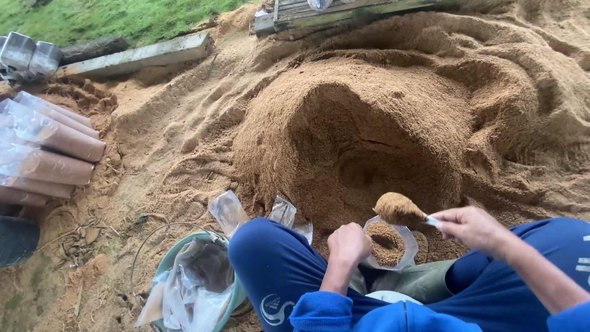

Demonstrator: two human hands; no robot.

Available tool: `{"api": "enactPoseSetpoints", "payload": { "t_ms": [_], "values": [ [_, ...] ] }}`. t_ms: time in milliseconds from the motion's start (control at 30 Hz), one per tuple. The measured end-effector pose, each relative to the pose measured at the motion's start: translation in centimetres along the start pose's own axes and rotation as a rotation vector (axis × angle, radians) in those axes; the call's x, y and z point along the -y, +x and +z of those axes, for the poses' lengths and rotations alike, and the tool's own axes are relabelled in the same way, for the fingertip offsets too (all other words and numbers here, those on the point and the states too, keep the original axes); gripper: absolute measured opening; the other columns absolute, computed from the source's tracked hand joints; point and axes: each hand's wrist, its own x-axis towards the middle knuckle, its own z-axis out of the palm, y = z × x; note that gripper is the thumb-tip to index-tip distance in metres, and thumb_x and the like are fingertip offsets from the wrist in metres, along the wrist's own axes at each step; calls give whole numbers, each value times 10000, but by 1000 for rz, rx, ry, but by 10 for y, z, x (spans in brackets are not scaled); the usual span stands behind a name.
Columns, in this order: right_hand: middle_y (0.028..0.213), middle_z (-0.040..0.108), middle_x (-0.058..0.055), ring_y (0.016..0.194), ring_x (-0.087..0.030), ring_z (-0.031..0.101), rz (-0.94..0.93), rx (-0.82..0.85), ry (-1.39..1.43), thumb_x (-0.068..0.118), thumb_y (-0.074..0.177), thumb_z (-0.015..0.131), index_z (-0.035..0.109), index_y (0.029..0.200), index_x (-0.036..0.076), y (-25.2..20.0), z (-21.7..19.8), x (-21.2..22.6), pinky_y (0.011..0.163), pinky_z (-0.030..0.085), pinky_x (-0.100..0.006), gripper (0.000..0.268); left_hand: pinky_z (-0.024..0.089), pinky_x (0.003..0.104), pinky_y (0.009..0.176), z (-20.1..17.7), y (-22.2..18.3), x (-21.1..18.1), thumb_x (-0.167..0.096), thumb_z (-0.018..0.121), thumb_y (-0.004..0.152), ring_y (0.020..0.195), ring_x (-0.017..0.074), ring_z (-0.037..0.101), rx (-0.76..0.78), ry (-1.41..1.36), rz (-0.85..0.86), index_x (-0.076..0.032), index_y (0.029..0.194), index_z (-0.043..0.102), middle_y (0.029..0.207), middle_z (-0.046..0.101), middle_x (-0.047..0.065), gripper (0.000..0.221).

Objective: Filling small plastic bags with granular material from a large pile using a hand scoop at a natural pace.

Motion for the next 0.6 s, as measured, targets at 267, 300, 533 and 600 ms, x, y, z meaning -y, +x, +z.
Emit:
{"api": "enactPoseSetpoints", "payload": {
  "t_ms": [267,300,533,600],
  "values": [
    [657,646,16,469,-111,572,-794,-523,-941,152,898,556,634,1137,169,-27,56,-44,466,542,-299,252,587,431,714,5,4,2,-234,575,929,792,324,732,-25,-14,0,23,981,751,918,750,207,316],
    [699,639,13,494,-108,563,-868,-576,-1010,130,881,571,631,1209,138,-28,61,-46,478,540,-281,334,586,437,704,7,5,3,-261,583,949,794,331,734,-37,-10,7,16,980,756,920,751,206,329],
    [620,584,55,405,-73,501,-653,-407,-1078,196,947,532,622,984,154,-29,46,-34,381,515,-262,106,589,429,719,6,2,1,-296,570,951,805,315,733,12,15,10,8,995,754,934,756,183,358],
    [767,687,30,546,-99,644,-532,-233,-1100,201,975,482,619,1027,158,-30,49,-18,548,617,-264,153,587,404,702,6,2,0,-297,573,979,791,291,739,30,64,28,11,1002,754,918,761,169,358]
  ]
}}
